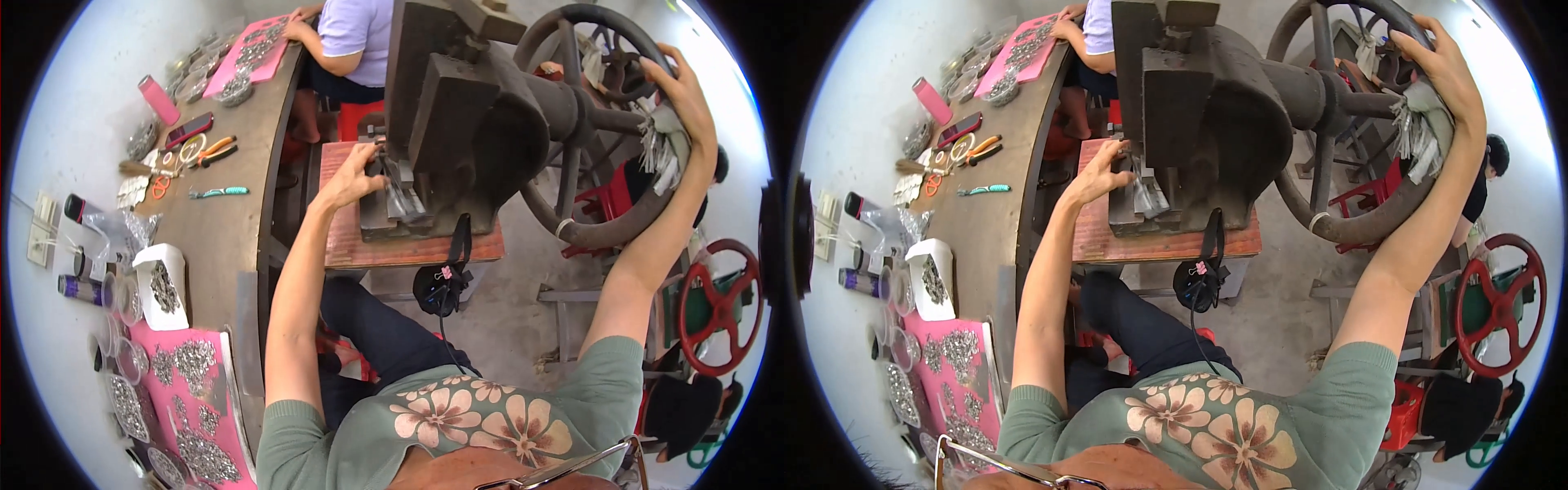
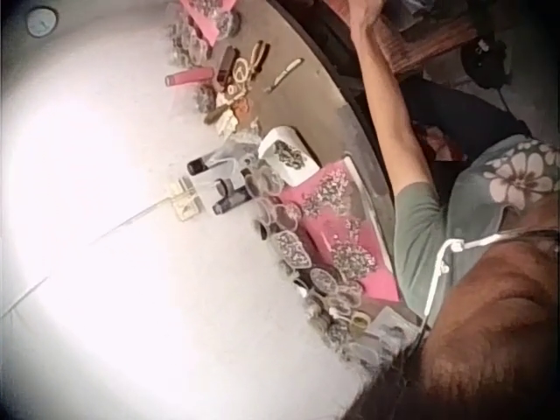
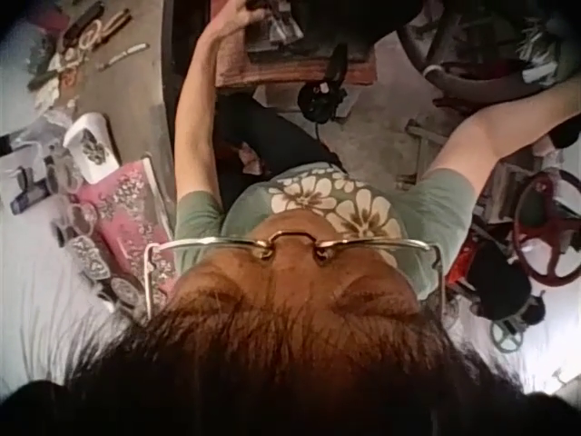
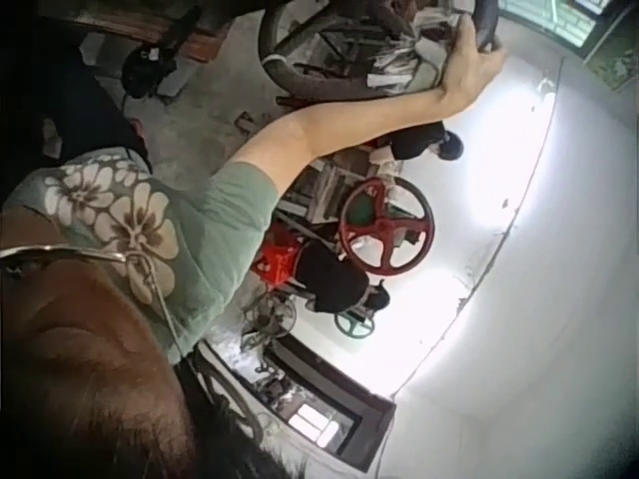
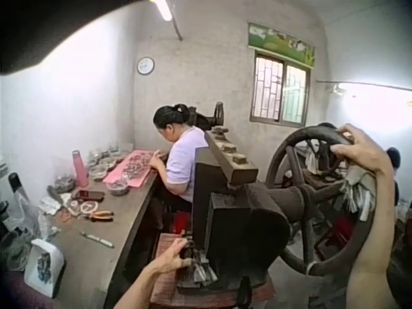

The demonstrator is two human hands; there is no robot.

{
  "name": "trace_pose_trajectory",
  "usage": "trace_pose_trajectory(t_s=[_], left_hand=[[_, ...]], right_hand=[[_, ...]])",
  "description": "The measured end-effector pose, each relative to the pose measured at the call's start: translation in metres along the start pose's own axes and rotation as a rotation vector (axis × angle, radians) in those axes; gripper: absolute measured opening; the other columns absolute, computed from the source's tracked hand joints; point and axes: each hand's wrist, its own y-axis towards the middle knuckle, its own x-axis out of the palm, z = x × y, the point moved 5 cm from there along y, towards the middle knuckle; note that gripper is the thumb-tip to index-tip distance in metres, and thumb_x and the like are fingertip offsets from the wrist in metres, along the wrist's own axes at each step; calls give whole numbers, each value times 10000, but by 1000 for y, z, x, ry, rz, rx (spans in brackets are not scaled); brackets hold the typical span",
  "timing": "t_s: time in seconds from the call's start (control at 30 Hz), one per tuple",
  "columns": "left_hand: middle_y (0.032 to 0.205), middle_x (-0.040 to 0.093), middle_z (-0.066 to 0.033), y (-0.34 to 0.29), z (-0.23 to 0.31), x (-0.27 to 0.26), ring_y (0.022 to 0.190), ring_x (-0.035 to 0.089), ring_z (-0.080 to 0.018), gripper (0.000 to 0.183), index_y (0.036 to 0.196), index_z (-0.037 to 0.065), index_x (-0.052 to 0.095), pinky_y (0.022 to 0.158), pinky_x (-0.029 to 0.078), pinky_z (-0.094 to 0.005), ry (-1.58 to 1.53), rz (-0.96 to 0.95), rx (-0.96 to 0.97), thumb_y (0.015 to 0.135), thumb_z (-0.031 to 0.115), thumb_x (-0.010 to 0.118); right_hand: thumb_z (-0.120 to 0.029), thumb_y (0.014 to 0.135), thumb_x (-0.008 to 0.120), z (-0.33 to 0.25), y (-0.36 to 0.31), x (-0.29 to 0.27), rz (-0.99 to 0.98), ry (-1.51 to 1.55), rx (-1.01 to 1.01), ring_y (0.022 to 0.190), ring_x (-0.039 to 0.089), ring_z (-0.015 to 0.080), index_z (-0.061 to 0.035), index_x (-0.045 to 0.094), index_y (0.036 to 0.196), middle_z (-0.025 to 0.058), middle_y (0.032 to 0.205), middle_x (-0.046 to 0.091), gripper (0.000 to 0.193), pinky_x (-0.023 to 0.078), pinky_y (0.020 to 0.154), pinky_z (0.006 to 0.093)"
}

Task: The person sorts and arranges small decorative metal components by hand into a metal tray, taking them from plastic containers on a workshop bench.

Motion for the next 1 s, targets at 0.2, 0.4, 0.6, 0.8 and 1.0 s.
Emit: trace_pose_trajectory(t_s=[0.2,0.4,0.6,0.8,1.0], left_hand=[[1071,590,-82,-38,40,26,1091,556,-299,342,1074,106,709,975,378,-460,510,159,252,778,227,828],[1005,587,-85,-110,49,17,1000,553,-304,308,1069,51,635,944,373,-445,686,461,299,810,150,769],[1067,634,-88,-250,84,-19,1039,586,-285,349,1100,54,637,958,376,-428,852,802,90,798,137,789],[1067,646,-80,-404,116,-7,1036,591,-278,329,1089,70,650,981,348,-432,1024,1153,-258,802,140,797],[1070,632,-74,-515,128,13,1042,579,-282,307,1088,71,634,991,334,-446,1013,1334,-558,823,136,775]], right_hand=[[-446,937,696,-6,-14,-12,35,-38,70,768,628,138,-23,621,1325,74,948,689,579,502,697,255],[-62,828,773,-188,-157,127,-15,420,-574,1017,665,307,-36,684,1190,137,1096,697,374,506,961,389],[-59,824,781,-264,-230,306,-537,716,-637,1007,603,390,50,534,1340,216,1162,606,582,503,907,443],[76,846,648,-388,-295,319,-633,1037,-1035,967,615,396,47,577,1271,207,1052,608,433,510,859,448],[106,873,598,-474,-378,321,-806,1209,-1168,897,633,376,38,627,1201,182,998,619,336,521,792,413]])
